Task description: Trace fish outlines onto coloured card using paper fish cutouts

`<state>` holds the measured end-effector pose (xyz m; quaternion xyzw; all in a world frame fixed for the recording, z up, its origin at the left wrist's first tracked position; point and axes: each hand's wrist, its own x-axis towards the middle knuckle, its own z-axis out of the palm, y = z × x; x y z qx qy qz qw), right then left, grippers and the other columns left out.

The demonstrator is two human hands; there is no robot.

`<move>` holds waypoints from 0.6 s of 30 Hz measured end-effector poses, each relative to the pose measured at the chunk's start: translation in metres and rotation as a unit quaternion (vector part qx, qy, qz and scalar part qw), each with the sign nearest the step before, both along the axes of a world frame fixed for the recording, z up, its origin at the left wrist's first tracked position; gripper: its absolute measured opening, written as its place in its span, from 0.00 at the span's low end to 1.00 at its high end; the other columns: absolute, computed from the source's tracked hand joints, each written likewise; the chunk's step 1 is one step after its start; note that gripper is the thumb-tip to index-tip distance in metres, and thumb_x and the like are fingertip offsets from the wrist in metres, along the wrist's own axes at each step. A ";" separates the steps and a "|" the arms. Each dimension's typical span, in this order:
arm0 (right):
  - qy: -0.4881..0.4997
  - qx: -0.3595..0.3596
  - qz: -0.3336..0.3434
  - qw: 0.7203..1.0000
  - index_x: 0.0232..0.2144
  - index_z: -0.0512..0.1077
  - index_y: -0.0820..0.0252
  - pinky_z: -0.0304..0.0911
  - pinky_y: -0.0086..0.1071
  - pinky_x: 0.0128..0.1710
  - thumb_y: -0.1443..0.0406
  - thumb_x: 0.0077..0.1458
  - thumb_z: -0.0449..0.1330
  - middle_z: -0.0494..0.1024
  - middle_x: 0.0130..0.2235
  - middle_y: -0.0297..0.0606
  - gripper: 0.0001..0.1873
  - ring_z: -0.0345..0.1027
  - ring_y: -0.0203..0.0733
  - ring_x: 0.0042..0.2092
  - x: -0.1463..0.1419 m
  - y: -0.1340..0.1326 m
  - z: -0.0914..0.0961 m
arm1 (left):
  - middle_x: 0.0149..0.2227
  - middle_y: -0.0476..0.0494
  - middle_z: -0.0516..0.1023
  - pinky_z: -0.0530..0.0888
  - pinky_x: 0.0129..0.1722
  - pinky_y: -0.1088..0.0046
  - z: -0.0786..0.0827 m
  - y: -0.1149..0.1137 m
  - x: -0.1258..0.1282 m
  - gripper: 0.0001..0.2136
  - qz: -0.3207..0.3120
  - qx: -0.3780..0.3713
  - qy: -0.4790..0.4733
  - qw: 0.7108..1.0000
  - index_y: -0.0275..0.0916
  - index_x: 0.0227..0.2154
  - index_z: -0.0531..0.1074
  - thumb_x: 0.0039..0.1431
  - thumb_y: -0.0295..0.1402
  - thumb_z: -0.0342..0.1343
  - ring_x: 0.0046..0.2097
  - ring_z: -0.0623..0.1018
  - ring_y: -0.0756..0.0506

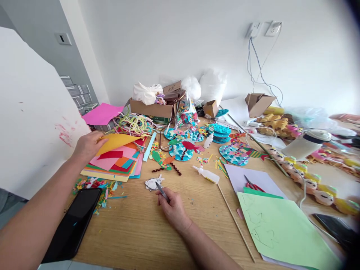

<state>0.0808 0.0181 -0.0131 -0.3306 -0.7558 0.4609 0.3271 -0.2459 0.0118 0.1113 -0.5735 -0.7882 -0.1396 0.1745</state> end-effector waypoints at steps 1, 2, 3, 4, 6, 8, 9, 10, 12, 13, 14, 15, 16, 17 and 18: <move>0.001 -0.003 -0.001 1.000 0.30 0.71 0.62 0.54 0.23 0.23 0.70 0.48 0.49 0.69 0.19 0.30 0.11 0.58 0.30 0.22 0.000 0.000 0.001 | 0.33 0.47 0.70 0.64 0.38 0.79 0.004 -0.002 0.002 0.11 0.000 0.004 0.005 1.000 0.34 0.31 0.66 0.60 0.36 0.43 0.36 0.69 0.50; 0.002 -0.006 -0.001 1.000 0.30 0.71 0.62 0.54 0.23 0.23 0.70 0.47 0.49 0.69 0.19 0.30 0.11 0.58 0.30 0.22 0.000 0.000 0.001 | 0.33 0.48 0.70 0.64 0.38 0.79 0.008 -0.004 0.004 0.13 0.000 0.007 0.009 1.000 0.34 0.32 0.65 0.61 0.37 0.41 0.36 0.69 0.50; 0.004 -0.009 -0.001 1.000 0.29 0.71 0.62 0.54 0.23 0.23 0.70 0.47 0.49 0.69 0.20 0.30 0.11 0.58 0.30 0.22 0.001 0.000 0.002 | 0.33 0.49 0.69 0.64 0.39 0.79 0.013 -0.006 0.006 0.14 -0.003 0.008 0.014 1.000 0.34 0.32 0.65 0.62 0.38 0.40 0.37 0.68 0.51; 0.007 -0.013 -0.003 1.000 0.29 0.71 0.62 0.54 0.23 0.24 0.70 0.47 0.49 0.69 0.19 0.30 0.10 0.58 0.30 0.22 0.001 0.000 0.002 | 0.33 0.50 0.68 0.65 0.40 0.79 0.018 -0.008 0.010 0.15 -0.004 0.013 0.019 1.000 0.34 0.32 0.65 0.63 0.39 0.39 0.37 0.68 0.51; 0.019 -0.027 -0.008 0.999 0.29 0.70 0.61 0.55 0.23 0.24 0.69 0.48 0.50 0.69 0.19 0.30 0.10 0.58 0.30 0.22 0.001 0.001 0.002 | 0.33 0.49 0.68 0.65 0.42 0.77 0.029 -0.016 0.020 0.16 -0.006 0.038 0.027 0.999 0.34 0.32 0.65 0.63 0.40 0.38 0.38 0.68 0.50; 0.039 -0.076 -0.010 0.996 0.30 0.70 0.61 0.54 0.23 0.22 0.66 0.49 0.50 0.68 0.19 0.29 0.09 0.57 0.30 0.20 0.000 0.002 0.003 | 0.35 0.47 0.69 0.66 0.44 0.74 0.040 -0.027 0.035 0.16 -0.036 0.078 0.034 0.996 0.34 0.34 0.66 0.62 0.39 0.37 0.41 0.69 0.49; 0.054 -0.114 -0.008 0.992 0.31 0.69 0.61 0.52 0.23 0.20 0.64 0.49 0.51 0.68 0.19 0.29 0.09 0.56 0.29 0.19 0.000 0.002 0.005 | 0.36 0.46 0.71 0.67 0.45 0.72 0.045 -0.036 0.045 0.16 -0.054 0.096 0.038 0.993 0.35 0.34 0.67 0.62 0.39 0.36 0.41 0.70 0.48; 0.072 -0.156 -0.006 0.985 0.32 0.68 0.61 0.51 0.23 0.18 0.61 0.50 0.52 0.68 0.19 0.28 0.11 0.55 0.29 0.17 0.001 0.003 0.008 | 0.38 0.47 0.72 0.67 0.46 0.70 0.049 -0.045 0.057 0.17 -0.085 0.091 0.046 0.991 0.37 0.37 0.68 0.62 0.38 0.35 0.42 0.71 0.47; 0.117 -0.230 0.001 0.966 0.34 0.67 0.62 0.47 0.23 0.15 0.54 0.50 0.53 0.69 0.20 0.29 0.17 0.54 0.28 0.16 0.002 0.003 0.017 | 0.44 0.49 0.72 0.66 0.50 0.66 0.054 -0.068 0.082 0.17 -0.164 0.086 0.064 0.981 0.43 0.45 0.67 0.61 0.36 0.36 0.45 0.72 0.45; 0.142 -0.253 0.005 0.957 0.34 0.67 0.63 0.46 0.23 0.15 0.51 0.49 0.53 0.71 0.22 0.31 0.20 0.56 0.28 0.16 0.003 0.003 0.023 | 0.48 0.52 0.71 0.65 0.52 0.66 0.055 -0.079 0.097 0.17 -0.205 0.092 0.078 0.971 0.48 0.50 0.64 0.60 0.35 0.38 0.47 0.71 0.45; 0.162 -0.269 0.012 0.949 0.35 0.67 0.63 0.44 0.23 0.15 0.50 0.49 0.54 0.72 0.23 0.33 0.22 0.58 0.28 0.17 0.005 0.002 0.029 | 0.51 0.55 0.69 0.64 0.54 0.66 0.055 -0.090 0.112 0.21 -0.246 0.091 0.087 0.961 0.54 0.55 0.59 0.59 0.33 0.38 0.48 0.71 0.45; 0.178 -0.286 0.023 0.941 0.36 0.68 0.64 0.42 0.22 0.15 0.49 0.50 0.53 0.73 0.25 0.35 0.23 0.60 0.28 0.18 0.007 0.001 0.035 | 0.53 0.57 0.68 0.64 0.54 0.66 0.054 -0.099 0.127 0.24 -0.290 0.085 0.093 0.949 0.56 0.58 0.54 0.59 0.32 0.37 0.48 0.71 0.45; 0.188 -0.302 0.031 0.934 0.36 0.68 0.64 0.40 0.23 0.15 0.47 0.50 0.52 0.74 0.26 0.37 0.25 0.61 0.29 0.18 0.010 -0.001 0.042 | 0.51 0.57 0.70 0.67 0.52 0.67 0.052 -0.106 0.142 0.25 -0.325 0.081 0.105 0.936 0.56 0.59 0.51 0.58 0.32 0.37 0.47 0.72 0.44; 0.192 -0.309 0.033 0.931 0.35 0.69 0.64 0.40 0.23 0.14 0.46 0.51 0.51 0.75 0.25 0.38 0.26 0.62 0.30 0.19 0.015 -0.003 0.048 | 0.48 0.56 0.73 0.70 0.48 0.68 0.049 -0.111 0.157 0.26 -0.379 0.068 0.121 0.915 0.53 0.60 0.50 0.58 0.33 0.38 0.45 0.74 0.44; 0.186 -0.298 0.028 0.936 0.35 0.70 0.63 0.41 0.23 0.14 0.45 0.51 0.49 0.75 0.25 0.39 0.28 0.62 0.31 0.20 0.020 -0.005 0.054 | 0.45 0.53 0.76 0.72 0.44 0.68 0.046 -0.114 0.172 0.27 -0.409 0.057 0.121 0.903 0.50 0.61 0.46 0.58 0.32 0.38 0.43 0.74 0.43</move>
